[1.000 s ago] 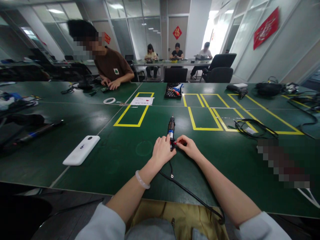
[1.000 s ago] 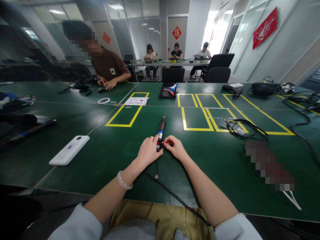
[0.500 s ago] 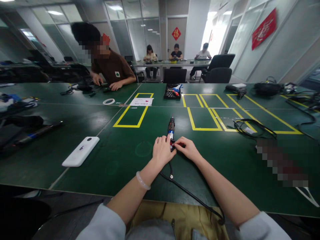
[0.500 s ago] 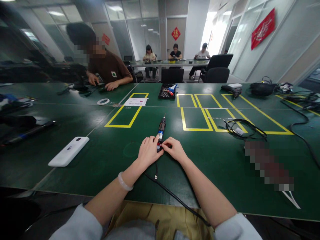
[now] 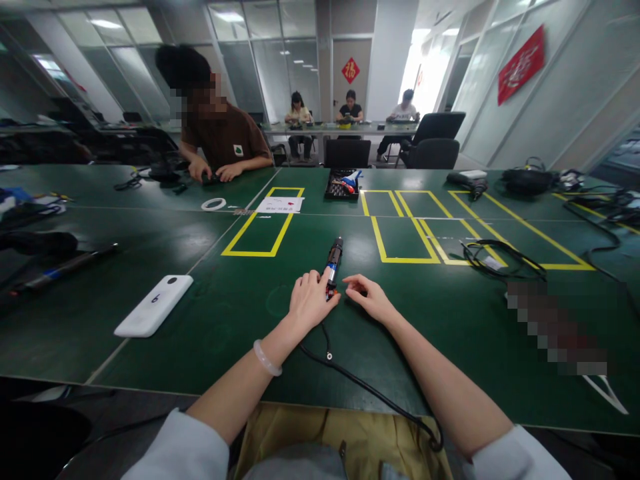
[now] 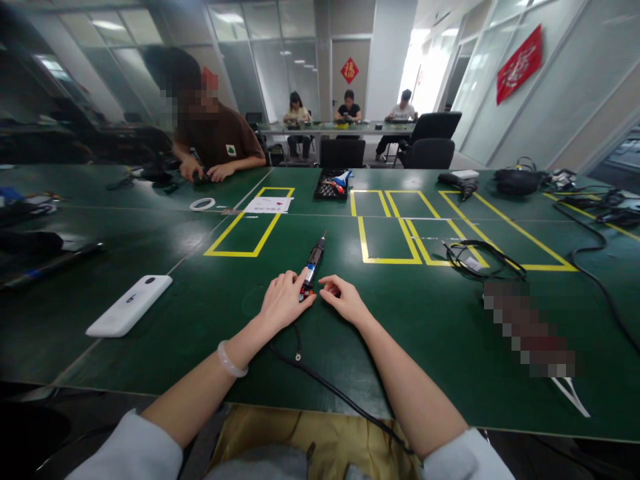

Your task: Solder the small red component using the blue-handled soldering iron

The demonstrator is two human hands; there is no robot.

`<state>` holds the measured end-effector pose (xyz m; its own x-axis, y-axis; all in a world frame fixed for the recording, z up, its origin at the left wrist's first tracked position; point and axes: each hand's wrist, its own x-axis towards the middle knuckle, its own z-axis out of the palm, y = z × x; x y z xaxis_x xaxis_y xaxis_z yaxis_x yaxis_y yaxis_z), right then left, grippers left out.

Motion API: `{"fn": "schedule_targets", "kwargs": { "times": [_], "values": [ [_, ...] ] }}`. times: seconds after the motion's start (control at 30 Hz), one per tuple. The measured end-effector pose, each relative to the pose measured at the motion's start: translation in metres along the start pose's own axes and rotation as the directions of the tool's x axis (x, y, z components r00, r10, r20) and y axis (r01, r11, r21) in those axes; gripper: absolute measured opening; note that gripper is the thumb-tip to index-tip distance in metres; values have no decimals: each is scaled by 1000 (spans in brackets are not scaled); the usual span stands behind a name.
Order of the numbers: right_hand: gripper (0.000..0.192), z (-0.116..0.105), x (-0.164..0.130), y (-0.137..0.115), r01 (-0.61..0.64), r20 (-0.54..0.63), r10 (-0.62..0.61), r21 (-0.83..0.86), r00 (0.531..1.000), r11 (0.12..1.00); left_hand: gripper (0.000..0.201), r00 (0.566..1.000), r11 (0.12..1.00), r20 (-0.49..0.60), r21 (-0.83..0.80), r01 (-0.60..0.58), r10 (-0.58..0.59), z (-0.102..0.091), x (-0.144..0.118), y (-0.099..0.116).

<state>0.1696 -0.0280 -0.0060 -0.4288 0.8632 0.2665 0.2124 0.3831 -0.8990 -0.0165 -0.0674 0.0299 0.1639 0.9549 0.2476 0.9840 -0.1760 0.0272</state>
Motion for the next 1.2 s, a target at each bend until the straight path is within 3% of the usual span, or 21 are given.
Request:
{"fn": "schedule_targets", "kwargs": {
  "times": [0.2, 0.5, 0.73, 0.83, 0.97, 1.07, 1.2],
  "values": [
    [24, -2, -1, -1, -22, 9, 22, -7, 1000, 1000, 64, 996, 995, 49, 71, 68, -71, -15, -26, -48],
    [22, -3, -1, 1, -29, 28, 30, -61, 999, 998, 67, 961, 925, 42, 285, 249, -272, -27, -72, -153],
    [21, -4, -1, 0, -35, 30, 38, -81, 999, 996, 68, 889, 854, 72, 321, 409, -452, -34, -91, -212],
    [21, -4, -2, 0, -38, 37, 41, -79, 998, 996, 66, 873, 825, 41, 350, 444, -487, -38, -93, -216],
    [21, -4, -1, -2, -45, 36, 47, -74, 998, 996, 51, 914, 836, -48, 388, 388, -402, -45, -92, -195],
    [21, -4, -1, -3, -48, 39, 51, -66, 998, 997, 37, 935, 868, -12, 370, 332, -353, -51, -90, -180],
    [21, -4, -1, -2, -50, 42, 53, -65, 998, 997, 32, 922, 864, 10, 354, 360, -388, -57, -85, -176]
  ]
}}
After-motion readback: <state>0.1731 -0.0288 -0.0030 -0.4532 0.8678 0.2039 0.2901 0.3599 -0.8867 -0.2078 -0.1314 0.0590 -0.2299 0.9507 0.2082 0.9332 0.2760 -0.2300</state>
